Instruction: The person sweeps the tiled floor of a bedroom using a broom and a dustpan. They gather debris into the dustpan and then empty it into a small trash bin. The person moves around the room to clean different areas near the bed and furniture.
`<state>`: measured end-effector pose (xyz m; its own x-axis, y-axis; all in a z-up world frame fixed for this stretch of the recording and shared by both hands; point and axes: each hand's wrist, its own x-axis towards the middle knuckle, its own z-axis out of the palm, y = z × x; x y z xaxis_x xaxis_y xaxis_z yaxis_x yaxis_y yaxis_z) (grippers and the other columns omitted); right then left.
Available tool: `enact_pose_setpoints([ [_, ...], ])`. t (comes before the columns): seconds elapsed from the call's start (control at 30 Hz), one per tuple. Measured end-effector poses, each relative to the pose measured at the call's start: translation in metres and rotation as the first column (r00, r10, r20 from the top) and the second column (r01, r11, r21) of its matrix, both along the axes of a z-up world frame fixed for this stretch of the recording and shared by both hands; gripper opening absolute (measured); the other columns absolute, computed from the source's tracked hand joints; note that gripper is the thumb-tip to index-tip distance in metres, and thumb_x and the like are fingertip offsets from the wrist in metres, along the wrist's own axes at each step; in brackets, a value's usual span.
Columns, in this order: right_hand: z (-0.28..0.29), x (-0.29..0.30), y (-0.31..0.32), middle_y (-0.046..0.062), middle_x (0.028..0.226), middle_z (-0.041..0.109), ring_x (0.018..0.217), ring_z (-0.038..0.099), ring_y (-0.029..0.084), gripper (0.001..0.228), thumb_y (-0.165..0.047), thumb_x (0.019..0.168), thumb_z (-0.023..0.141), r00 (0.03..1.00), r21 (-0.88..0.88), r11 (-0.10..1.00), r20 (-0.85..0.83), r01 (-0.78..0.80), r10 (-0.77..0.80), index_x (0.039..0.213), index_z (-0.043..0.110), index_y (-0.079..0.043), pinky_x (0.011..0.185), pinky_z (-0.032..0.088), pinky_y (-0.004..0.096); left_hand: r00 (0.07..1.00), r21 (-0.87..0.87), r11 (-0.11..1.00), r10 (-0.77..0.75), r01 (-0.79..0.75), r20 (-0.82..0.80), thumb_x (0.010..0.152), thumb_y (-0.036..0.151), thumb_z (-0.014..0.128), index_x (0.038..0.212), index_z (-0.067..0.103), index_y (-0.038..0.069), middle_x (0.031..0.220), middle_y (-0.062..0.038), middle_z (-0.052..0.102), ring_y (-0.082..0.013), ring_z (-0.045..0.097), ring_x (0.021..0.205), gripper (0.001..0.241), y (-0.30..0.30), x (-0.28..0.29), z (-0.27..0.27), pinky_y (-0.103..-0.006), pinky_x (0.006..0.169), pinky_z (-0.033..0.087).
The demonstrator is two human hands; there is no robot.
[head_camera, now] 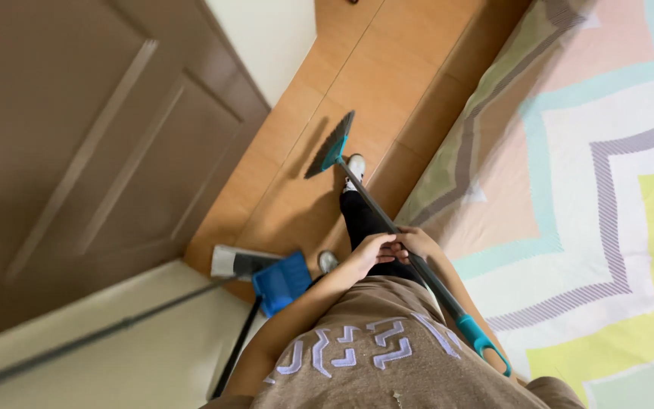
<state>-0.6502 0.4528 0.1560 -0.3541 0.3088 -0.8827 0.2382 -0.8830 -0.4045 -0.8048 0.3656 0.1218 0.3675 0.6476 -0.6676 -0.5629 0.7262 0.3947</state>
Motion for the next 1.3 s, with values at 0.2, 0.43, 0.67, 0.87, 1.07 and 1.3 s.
enact_pose_setpoints([
  [0.2,-0.028,0.004,0.127,0.005,0.065,0.052,0.044,0.045,0.012,0.019,-0.003,0.097,0.056,0.994,-0.088,0.991,-0.027,0.101,-0.104,0.115,0.059,0.0,0.037,0.035,0.029,0.975,0.013,0.979,-0.202,0.202,0.087,0.103,0.032,0.054,0.097,0.067,0.009,0.094,-0.006,0.077,-0.0174,0.075,0.091,0.027,0.157,-0.012,-0.038,-0.0311,0.089,0.055],
  [0.43,-0.017,0.011,0.303,0.005,0.065,0.052,0.045,0.045,0.011,0.018,-0.012,0.098,0.051,0.989,-0.188,0.973,-0.032,0.134,-0.143,0.102,0.062,0.001,0.037,0.037,0.028,0.864,-0.009,0.865,-0.502,0.502,-0.042,0.103,0.043,0.056,0.099,0.067,0.017,0.091,0.004,0.072,-0.0111,0.067,0.085,0.029,0.355,-0.014,-0.015,-0.0301,0.08,0.049],
  [0.67,0.029,-0.024,0.44,0.006,0.062,0.055,0.044,0.049,0.014,0.02,-0.006,0.093,0.057,0.988,0.22,0.975,0.157,-0.037,0.002,0.11,0.068,-0.006,0.038,0.042,0.032,0.879,0.033,0.878,-0.477,0.477,-0.013,0.1,0.041,0.06,0.104,0.07,0.012,0.095,-0.002,0.075,-0.0158,0.07,0.089,0.031,0.507,-0.042,-0.005,-0.0314,0.083,0.051],
  [0.87,0.013,-0.053,0.562,0.004,0.062,0.057,0.045,0.05,0.012,0.015,-0.01,0.092,0.066,0.984,0.27,0.963,0.167,0.021,-0.068,0.105,0.07,-0.003,0.038,0.041,0.03,0.832,0.083,0.831,-0.554,0.55,0.024,0.1,0.038,0.06,0.107,0.07,0.007,0.096,-0.008,0.076,-0.0216,0.073,0.093,0.033,0.653,-0.068,-0.023,-0.0342,0.089,0.057],
  [1.07,0.015,-0.082,0.668,0.008,0.062,0.06,0.044,0.052,0.013,0.015,-0.008,0.094,0.06,0.957,0.274,0.959,0.255,0.067,-0.139,0.1,0.071,0.001,0.037,0.043,0.031,0.637,0.078,0.634,-0.752,0.77,-0.169,0.099,0.041,0.059,0.11,0.069,0.01,0.096,-0.006,0.074,-0.0192,0.07,0.09,0.035,0.787,-0.086,-0.01,-0.0377,0.084,0.055],
  [1.3,0.016,-0.083,0.754,0.009,0.06,0.062,0.041,0.052,0.015,0.019,-0.003,0.09,0.056,0.93,0.293,0.941,0.27,0.168,-0.25,0.102,0.071,-0.007,0.034,0.042,0.033,0.531,0.03,0.534,-0.83,0.845,-0.169,0.098,0.042,0.06,0.112,0.07,0.008,0.101,-0.005,0.074,-0.0166,0.07,0.09,0.038,0.885,-0.077,-0.029,-0.036,0.083,0.052],
])
